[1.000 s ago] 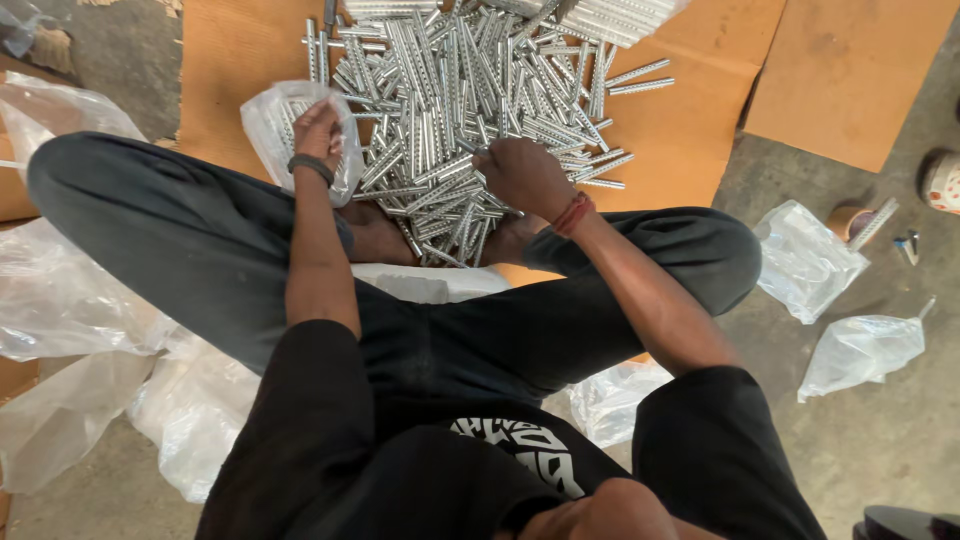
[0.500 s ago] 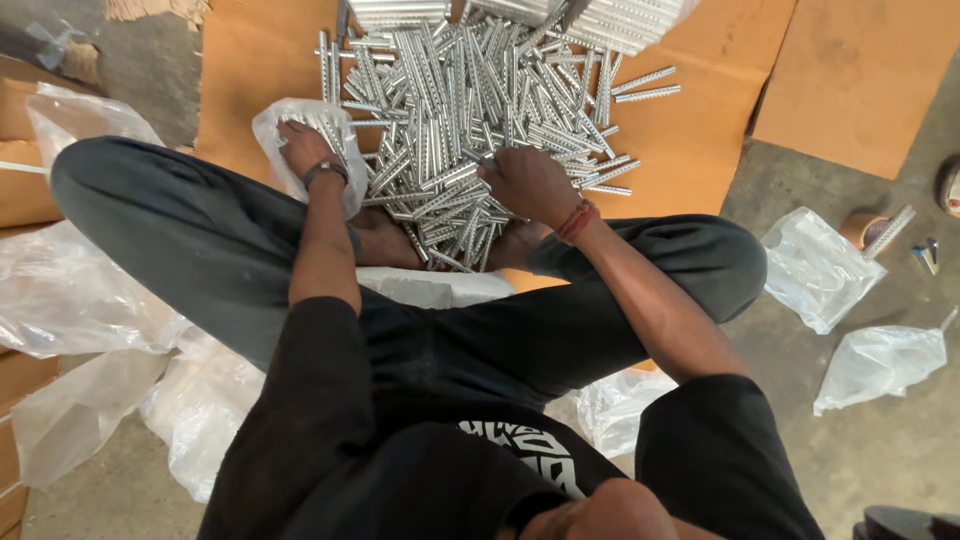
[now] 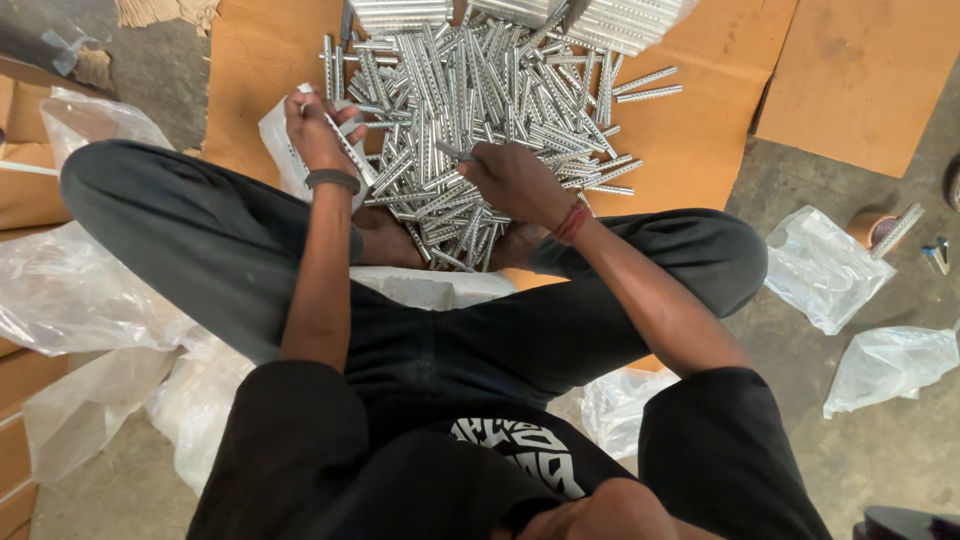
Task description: The person sits cross-legged on the floor and sorts a large pile of metal fasteners by hand. They pick up individual fasteners from the pile and place them into a clear plastic bag, repeating this action continuously.
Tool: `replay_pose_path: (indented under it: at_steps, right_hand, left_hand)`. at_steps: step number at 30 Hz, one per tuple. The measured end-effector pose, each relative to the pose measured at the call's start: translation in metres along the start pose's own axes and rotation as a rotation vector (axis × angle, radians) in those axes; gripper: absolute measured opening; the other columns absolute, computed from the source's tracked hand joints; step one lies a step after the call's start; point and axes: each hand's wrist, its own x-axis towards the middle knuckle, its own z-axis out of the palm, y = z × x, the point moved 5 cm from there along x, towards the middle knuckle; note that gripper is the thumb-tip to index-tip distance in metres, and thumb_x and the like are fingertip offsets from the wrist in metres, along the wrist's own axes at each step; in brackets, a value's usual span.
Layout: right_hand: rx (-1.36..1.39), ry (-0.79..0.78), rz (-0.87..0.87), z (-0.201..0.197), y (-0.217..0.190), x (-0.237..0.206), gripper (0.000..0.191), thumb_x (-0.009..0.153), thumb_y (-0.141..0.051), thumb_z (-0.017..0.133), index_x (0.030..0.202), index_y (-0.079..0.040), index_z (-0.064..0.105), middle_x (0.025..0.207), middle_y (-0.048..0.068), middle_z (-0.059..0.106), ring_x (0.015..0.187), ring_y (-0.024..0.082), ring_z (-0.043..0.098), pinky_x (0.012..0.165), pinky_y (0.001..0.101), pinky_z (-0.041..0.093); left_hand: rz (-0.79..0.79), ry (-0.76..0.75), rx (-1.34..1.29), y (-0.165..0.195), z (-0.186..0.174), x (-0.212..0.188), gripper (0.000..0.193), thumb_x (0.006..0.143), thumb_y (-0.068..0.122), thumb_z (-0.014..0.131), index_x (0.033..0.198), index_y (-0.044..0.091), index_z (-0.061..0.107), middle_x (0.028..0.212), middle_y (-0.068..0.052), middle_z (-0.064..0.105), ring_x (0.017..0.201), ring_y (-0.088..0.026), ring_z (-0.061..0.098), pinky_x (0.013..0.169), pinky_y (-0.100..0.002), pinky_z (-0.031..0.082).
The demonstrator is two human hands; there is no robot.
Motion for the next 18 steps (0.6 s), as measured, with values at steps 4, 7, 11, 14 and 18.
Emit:
replay_pose_path:
  at_steps: [4,7,11,14,18]
  right_hand:
    - [0.067,0.046,-0.051,-0.004,-0.014,-0.010,0.027,0.082,-0.024,0.046,0.069,0.000,0.047,0.054,0.017,0.047,0.051,0.034,0.047,0.047,0.0401,0.036]
    - [0.114,0.030,-0.085,-0.002,-0.026,-0.012,0.026,0.082,-0.022,0.046,0.069,0.000,0.046,0.052,0.017,0.045,0.049,0.034,0.046,0.046,0.0392,0.035]
    - [0.161,0.049,-0.057,0.000,-0.039,-0.009,0.025,0.081,-0.021,0.046,0.068,0.000,0.045,0.049,0.016,0.043,0.045,0.032,0.044,0.044,0.0381,0.033]
    - [0.221,0.169,-0.028,-0.012,-0.043,-0.005,0.022,0.083,-0.019,0.045,0.071,0.000,0.045,0.051,0.015,0.043,0.044,0.030,0.043,0.045,0.0372,0.032]
    - [0.124,0.417,0.014,-0.049,-0.043,-0.003,0.015,0.083,-0.017,0.046,0.083,-0.003,0.051,0.055,0.013,0.047,0.047,0.027,0.048,0.044,0.0356,0.033]
  left_hand:
    - [0.009,-0.219,-0.280,0.043,0.040,-0.034,0.011,0.088,0.020,0.038,0.085,0.010,0.042,0.065,-0.005,0.046,0.046,-0.012,0.043,0.036,-0.022,0.034]
    - [0.003,-0.287,-0.484,0.062,0.057,-0.044,0.011,0.088,0.020,0.038,0.088,0.009,0.043,0.064,-0.005,0.044,0.044,-0.010,0.039,0.035,-0.021,0.028]
    - [0.026,-0.374,-0.582,0.072,0.071,-0.054,0.019,0.089,0.023,0.038,0.098,0.007,0.045,0.063,-0.004,0.045,0.044,-0.009,0.037,0.036,-0.021,0.027]
    - [-0.009,-0.576,-0.377,0.075,0.086,-0.064,0.026,0.086,0.023,0.038,0.105,0.008,0.047,0.068,-0.004,0.050,0.046,-0.009,0.039,0.040,-0.021,0.030]
    - [0.171,-0.796,0.132,0.081,0.106,-0.081,0.025,0.090,0.021,0.042,0.102,0.002,0.053,0.064,0.000,0.048,0.050,-0.005,0.037,0.045,-0.018,0.029]
